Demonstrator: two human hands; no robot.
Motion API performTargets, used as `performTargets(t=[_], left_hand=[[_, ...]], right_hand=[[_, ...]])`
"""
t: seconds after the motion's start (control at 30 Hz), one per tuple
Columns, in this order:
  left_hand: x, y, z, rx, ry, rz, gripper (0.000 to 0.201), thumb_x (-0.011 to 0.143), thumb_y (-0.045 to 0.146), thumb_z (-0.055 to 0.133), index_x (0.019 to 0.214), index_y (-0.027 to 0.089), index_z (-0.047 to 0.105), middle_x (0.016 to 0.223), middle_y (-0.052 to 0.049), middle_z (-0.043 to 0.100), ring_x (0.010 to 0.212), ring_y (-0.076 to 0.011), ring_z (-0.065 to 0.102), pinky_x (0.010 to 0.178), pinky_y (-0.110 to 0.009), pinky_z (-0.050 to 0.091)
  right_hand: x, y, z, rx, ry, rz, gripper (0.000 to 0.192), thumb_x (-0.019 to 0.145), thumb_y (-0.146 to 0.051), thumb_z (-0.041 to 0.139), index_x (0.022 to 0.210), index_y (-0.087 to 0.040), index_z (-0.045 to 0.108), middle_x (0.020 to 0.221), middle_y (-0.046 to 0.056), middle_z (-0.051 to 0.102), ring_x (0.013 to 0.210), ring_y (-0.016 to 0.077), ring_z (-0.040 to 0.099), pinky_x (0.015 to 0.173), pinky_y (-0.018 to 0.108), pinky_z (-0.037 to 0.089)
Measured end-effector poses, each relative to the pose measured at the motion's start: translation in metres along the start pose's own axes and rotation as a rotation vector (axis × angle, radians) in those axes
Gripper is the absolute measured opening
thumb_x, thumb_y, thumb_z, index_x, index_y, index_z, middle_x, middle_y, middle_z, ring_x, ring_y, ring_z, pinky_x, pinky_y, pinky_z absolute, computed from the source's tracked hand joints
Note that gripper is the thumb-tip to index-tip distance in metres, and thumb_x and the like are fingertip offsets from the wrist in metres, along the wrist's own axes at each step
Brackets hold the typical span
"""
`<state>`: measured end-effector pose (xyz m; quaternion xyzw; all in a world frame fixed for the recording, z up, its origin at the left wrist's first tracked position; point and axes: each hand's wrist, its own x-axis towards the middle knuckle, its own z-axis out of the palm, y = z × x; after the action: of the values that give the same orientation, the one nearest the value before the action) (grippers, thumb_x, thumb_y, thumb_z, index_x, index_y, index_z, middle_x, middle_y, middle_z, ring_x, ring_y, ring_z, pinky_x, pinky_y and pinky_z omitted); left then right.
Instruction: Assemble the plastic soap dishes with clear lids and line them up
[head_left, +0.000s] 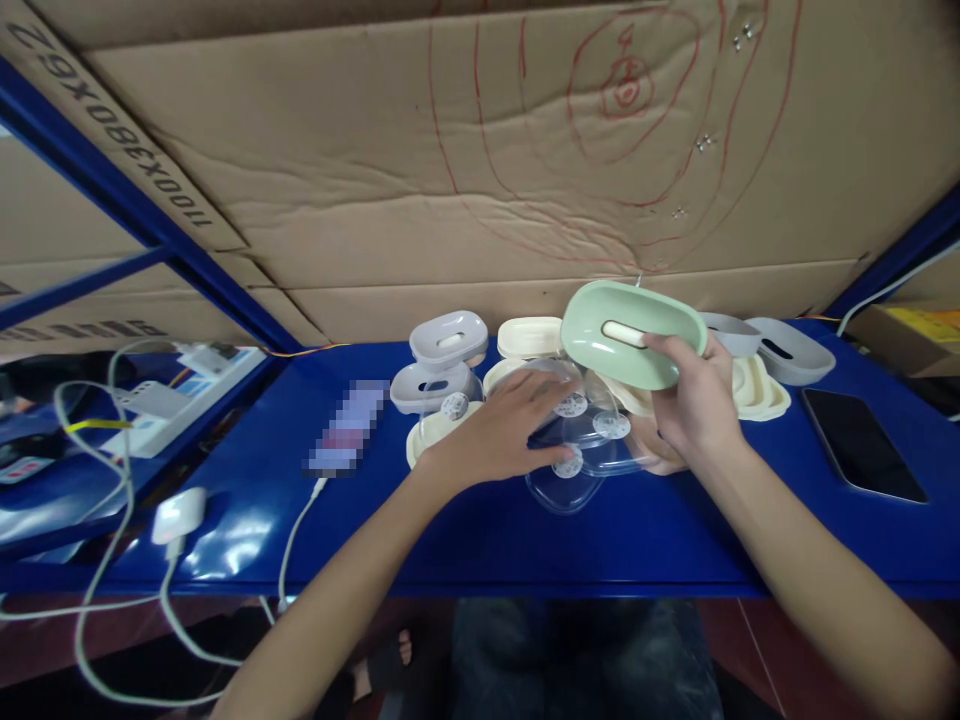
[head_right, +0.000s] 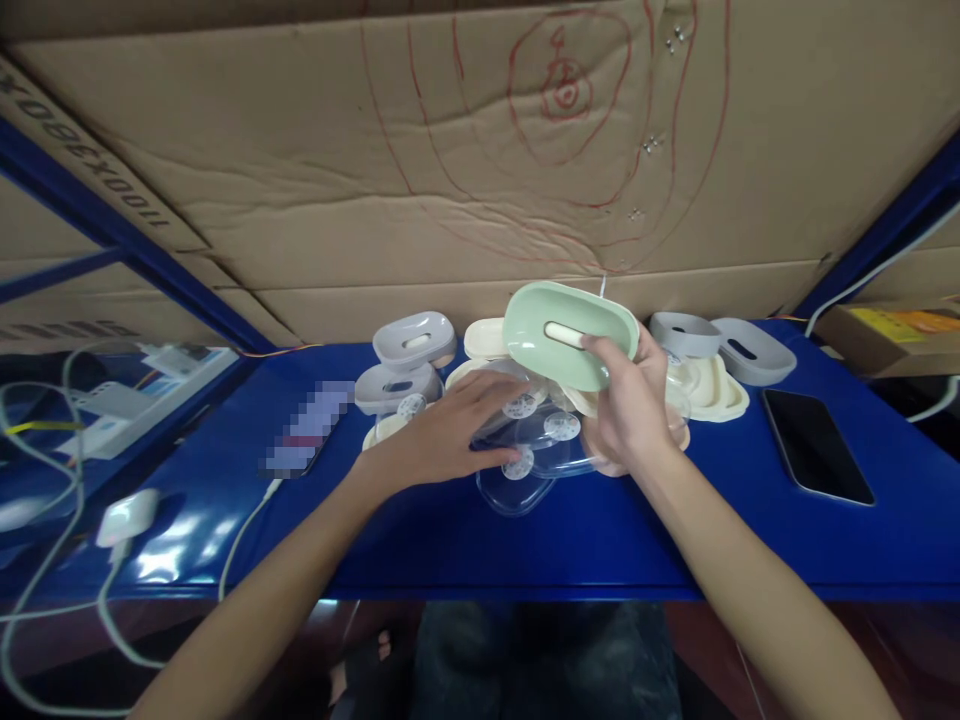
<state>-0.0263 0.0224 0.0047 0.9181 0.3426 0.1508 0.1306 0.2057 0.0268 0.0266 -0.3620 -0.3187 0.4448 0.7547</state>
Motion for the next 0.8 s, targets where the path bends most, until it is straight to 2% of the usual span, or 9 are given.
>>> performTargets(t=[0.17, 0.27, 0.33, 0.4, 0.43, 0.5, 0.6, 0.7, 0.8], left_hand=[[-0.005, -0.002, -0.003, -0.091, 0.001, -0.061, 0.087, 0.099, 0.062, 0.081, 0.173, 0.037, 0.042, 0.170, -0.012, 0.052, 0.163, -0.0356, 0.046, 0.138, -0.059, 0.037], [-0.005, -0.002, -0.008, -0.118, 0.042, -0.033, 0.095, 0.094, 0.068, 0.084, 0.173, 0.036, 0.043, 0.175, -0.012, 0.048, 0.165, -0.0366, 0.043, 0.140, -0.059, 0.035], [-0.005, -0.005, -0.012, -0.097, 0.106, -0.010, 0.079, 0.103, 0.062, 0.074, 0.171, 0.034, 0.045, 0.175, -0.012, 0.048, 0.166, -0.0339, 0.042, 0.141, -0.058, 0.034], [-0.006, -0.011, -0.018, -0.050, 0.153, -0.026, 0.057, 0.113, 0.047, 0.059, 0.167, 0.032, 0.050, 0.172, -0.011, 0.053, 0.164, -0.0311, 0.045, 0.140, -0.059, 0.035], [-0.007, -0.014, -0.022, -0.021, 0.150, -0.045, 0.053, 0.113, 0.038, 0.054, 0.166, 0.031, 0.052, 0.169, -0.011, 0.056, 0.163, -0.0309, 0.047, 0.139, -0.060, 0.036], [-0.012, -0.022, -0.028, 0.033, 0.079, -0.087, 0.056, 0.107, 0.025, 0.053, 0.163, 0.029, 0.056, 0.169, -0.012, 0.057, 0.164, -0.0327, 0.046, 0.138, -0.064, 0.036], [-0.021, -0.030, -0.033, 0.081, -0.095, -0.124, 0.069, 0.097, 0.017, 0.058, 0.164, 0.030, 0.055, 0.181, -0.010, 0.045, 0.172, -0.0358, 0.035, 0.140, -0.066, 0.030], [-0.025, -0.030, -0.028, 0.086, -0.158, -0.153, 0.075, 0.099, 0.027, 0.066, 0.170, 0.031, 0.046, 0.189, -0.010, 0.029, 0.176, -0.0376, 0.026, 0.141, -0.065, 0.030], [-0.019, -0.029, -0.012, 0.105, -0.106, -0.187, 0.072, 0.101, 0.043, 0.074, 0.165, 0.026, 0.048, 0.189, -0.017, 0.024, 0.175, -0.0421, 0.027, 0.138, -0.067, 0.033]], right_hand=[[0.004, 0.001, -0.003, -0.022, -0.009, -0.019, 0.025, 0.069, -0.027, 0.089, 0.092, -0.025, 0.077, 0.093, 0.000, 0.076, 0.090, 0.0203, 0.072, 0.079, 0.036, 0.067], [0.005, 0.002, -0.004, -0.027, 0.005, -0.027, 0.023, 0.069, -0.026, 0.090, 0.087, -0.029, 0.076, 0.092, -0.001, 0.077, 0.092, 0.0222, 0.073, 0.080, 0.038, 0.069], [0.006, 0.002, -0.004, -0.021, 0.017, -0.026, 0.026, 0.067, -0.025, 0.091, 0.084, -0.030, 0.072, 0.091, -0.001, 0.077, 0.091, 0.0222, 0.073, 0.081, 0.038, 0.069], [0.006, 0.002, -0.004, -0.023, 0.020, -0.024, 0.028, 0.066, -0.025, 0.092, 0.084, -0.029, 0.070, 0.091, -0.002, 0.077, 0.090, 0.0213, 0.073, 0.081, 0.037, 0.069], [0.007, 0.002, -0.005, -0.029, 0.020, -0.025, 0.028, 0.065, -0.026, 0.091, 0.084, -0.028, 0.070, 0.091, -0.002, 0.077, 0.090, 0.0213, 0.073, 0.081, 0.037, 0.069], [0.008, 0.003, -0.005, -0.047, 0.027, -0.033, 0.026, 0.066, -0.027, 0.090, 0.085, -0.029, 0.072, 0.091, -0.001, 0.077, 0.090, 0.0226, 0.073, 0.081, 0.038, 0.069], [0.010, 0.005, -0.006, -0.063, 0.043, -0.040, 0.024, 0.066, -0.026, 0.089, 0.081, -0.033, 0.073, 0.091, 0.001, 0.076, 0.091, 0.0259, 0.074, 0.080, 0.043, 0.070], [0.009, 0.006, -0.006, -0.061, 0.041, -0.024, 0.025, 0.066, -0.025, 0.091, 0.082, -0.032, 0.074, 0.090, 0.001, 0.076, 0.091, 0.0264, 0.074, 0.079, 0.044, 0.070], [0.006, 0.005, -0.004, -0.041, 0.020, -0.008, 0.024, 0.066, -0.024, 0.091, 0.085, -0.030, 0.077, 0.088, 0.000, 0.075, 0.091, 0.0241, 0.073, 0.078, 0.040, 0.070]])
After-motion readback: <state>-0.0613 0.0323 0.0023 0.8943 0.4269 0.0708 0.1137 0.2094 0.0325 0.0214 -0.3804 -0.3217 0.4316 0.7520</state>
